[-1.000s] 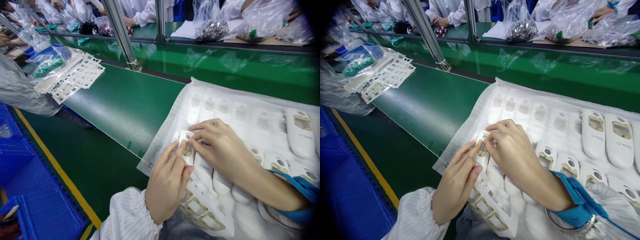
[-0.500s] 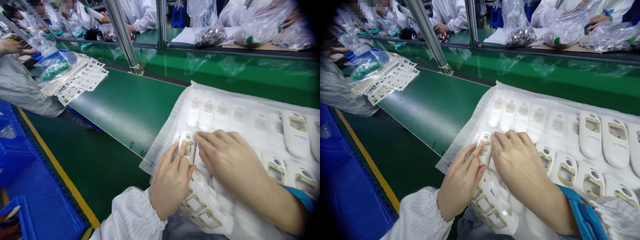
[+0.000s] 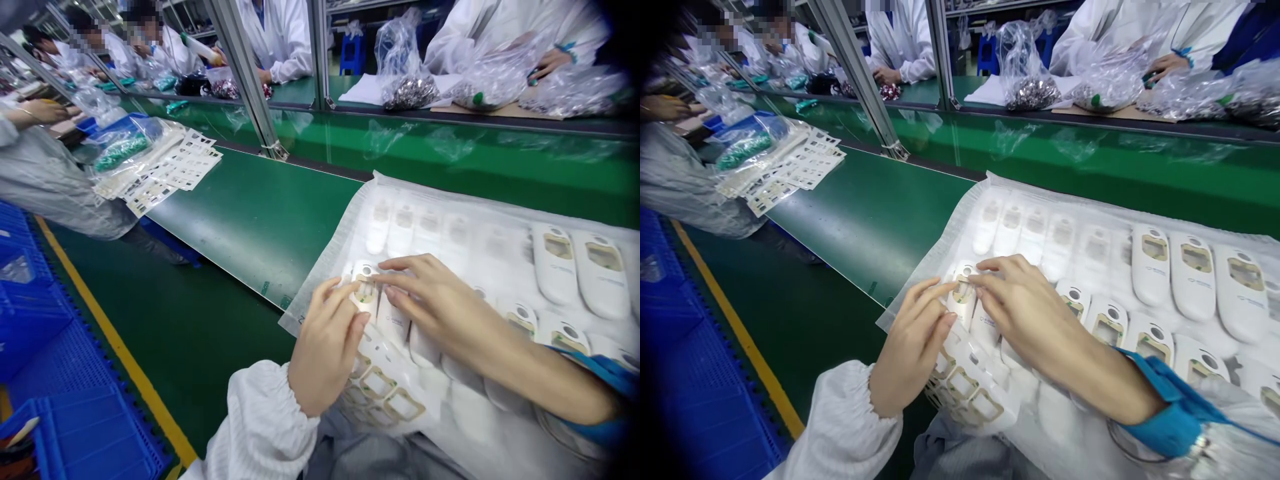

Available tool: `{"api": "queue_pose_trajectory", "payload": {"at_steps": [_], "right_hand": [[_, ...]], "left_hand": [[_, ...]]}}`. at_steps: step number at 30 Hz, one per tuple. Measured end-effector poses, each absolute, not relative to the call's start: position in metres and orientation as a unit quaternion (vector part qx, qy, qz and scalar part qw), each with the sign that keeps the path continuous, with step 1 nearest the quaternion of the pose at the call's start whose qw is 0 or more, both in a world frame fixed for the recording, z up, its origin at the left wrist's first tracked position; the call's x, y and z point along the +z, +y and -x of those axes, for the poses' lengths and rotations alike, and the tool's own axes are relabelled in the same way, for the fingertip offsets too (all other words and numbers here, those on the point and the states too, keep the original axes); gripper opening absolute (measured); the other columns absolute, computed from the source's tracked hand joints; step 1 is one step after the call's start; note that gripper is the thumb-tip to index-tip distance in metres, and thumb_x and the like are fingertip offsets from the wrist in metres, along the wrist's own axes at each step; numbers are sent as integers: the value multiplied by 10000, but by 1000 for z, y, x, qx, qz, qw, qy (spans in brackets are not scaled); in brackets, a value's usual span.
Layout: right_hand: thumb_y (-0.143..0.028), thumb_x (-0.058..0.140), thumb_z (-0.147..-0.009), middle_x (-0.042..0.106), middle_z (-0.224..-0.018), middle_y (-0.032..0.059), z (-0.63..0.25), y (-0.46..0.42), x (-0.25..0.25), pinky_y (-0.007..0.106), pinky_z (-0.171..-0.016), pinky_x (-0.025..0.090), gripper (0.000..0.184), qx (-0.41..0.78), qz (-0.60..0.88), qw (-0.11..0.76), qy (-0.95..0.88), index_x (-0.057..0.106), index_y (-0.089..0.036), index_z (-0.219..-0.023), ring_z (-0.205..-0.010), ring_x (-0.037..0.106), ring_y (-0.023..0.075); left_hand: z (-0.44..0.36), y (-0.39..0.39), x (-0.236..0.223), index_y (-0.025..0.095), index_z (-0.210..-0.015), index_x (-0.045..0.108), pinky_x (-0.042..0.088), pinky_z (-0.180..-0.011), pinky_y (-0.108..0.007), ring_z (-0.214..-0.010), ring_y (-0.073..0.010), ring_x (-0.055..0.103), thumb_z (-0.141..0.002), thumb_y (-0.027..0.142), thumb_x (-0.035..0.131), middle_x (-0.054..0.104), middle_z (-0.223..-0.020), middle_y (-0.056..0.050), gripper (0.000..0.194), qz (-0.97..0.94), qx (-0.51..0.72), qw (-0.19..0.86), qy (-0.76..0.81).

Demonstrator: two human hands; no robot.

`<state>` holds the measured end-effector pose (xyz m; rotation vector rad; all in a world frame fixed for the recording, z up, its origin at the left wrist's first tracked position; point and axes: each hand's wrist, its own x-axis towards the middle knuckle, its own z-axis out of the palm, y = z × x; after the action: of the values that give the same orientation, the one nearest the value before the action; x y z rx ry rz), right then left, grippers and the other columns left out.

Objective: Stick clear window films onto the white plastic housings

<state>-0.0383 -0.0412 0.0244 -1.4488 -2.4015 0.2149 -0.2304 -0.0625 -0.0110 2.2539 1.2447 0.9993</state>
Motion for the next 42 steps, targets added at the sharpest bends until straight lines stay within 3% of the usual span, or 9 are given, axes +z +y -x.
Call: {"api": "queue_pose_trajectory", "payload": {"at_steps": [3,7,12,17,21,24,33,38,42], "right_hand": [[-475,490,-910,580,-1255,32,36,-67,39,342,-912,508,391,198,509,214,-810,510,-304,-1262,-1128,566,201],[-549,693,-730,607,-1232,72,43,-114,38,341,-813,556,816,173,489,218,-827,312,-261,-1392,-1046,627,243],[-389,517,-906,687,-914,-18,38,-130,40,261,-663,508,175,347,540,247,-726,558,-272,-1030,-805,655,163],[-422,581,-867,642,-757,-37,14,-135,62,228,-657,452,200,472,531,270,-650,623,-243,-788,-740,591,137],[-372,635,-835,660,-832,-44,-2,-152,59,220,-684,464,119,461,540,294,-640,631,-263,-884,-793,602,138],[-390,696,-782,684,-955,-41,-10,-165,54,220,-714,492,277,396,560,344,-641,607,-290,-1024,-879,626,154],[-384,642,-837,691,-724,-70,-34,-192,60,161,-557,462,124,329,562,396,-647,690,-277,-797,-642,622,88],[-353,630,-856,693,-712,-88,-43,-201,57,153,-549,460,108,278,560,404,-667,691,-285,-796,-622,622,76],[-314,631,-859,709,-804,-73,-49,-204,55,159,-606,499,58,242,548,418,-683,682,-287,-862,-712,655,92]], "left_hand": [[240,-68,0,182,-720,485,466,-659,-259,-725,-135,541,-962,295,423,566,-726,-4,274,-691,416,326,494],[239,-76,11,190,-572,311,259,-403,-192,-435,-61,264,-906,469,505,261,-491,71,476,-528,483,444,539],[232,-85,20,173,-635,445,401,-476,-172,-509,-73,443,-852,575,538,439,-559,37,466,-506,531,508,452],[224,-93,32,189,-1155,524,549,-756,-277,-864,-181,640,-651,417,812,642,-1044,-81,624,-583,458,600,300],[204,-102,39,169,-956,595,537,-633,-200,-719,-121,643,-641,165,801,682,-833,-15,376,-523,458,637,332],[187,-111,41,148,-779,562,496,-555,-154,-578,-68,577,-599,138,816,624,-643,41,311,-480,464,647,367],[158,-132,45,134,-573,509,438,-505,-128,-498,-43,516,-610,155,805,564,-511,56,299,-491,478,621,381],[151,-142,43,142,-600,511,433,-521,-132,-526,-46,522,-676,207,779,596,-563,46,286,-510,481,609,371],[147,-141,46,170,-908,600,497,-673,-195,-752,-118,628,-638,242,820,705,-848,-13,356,-540,418,657,318]]}}
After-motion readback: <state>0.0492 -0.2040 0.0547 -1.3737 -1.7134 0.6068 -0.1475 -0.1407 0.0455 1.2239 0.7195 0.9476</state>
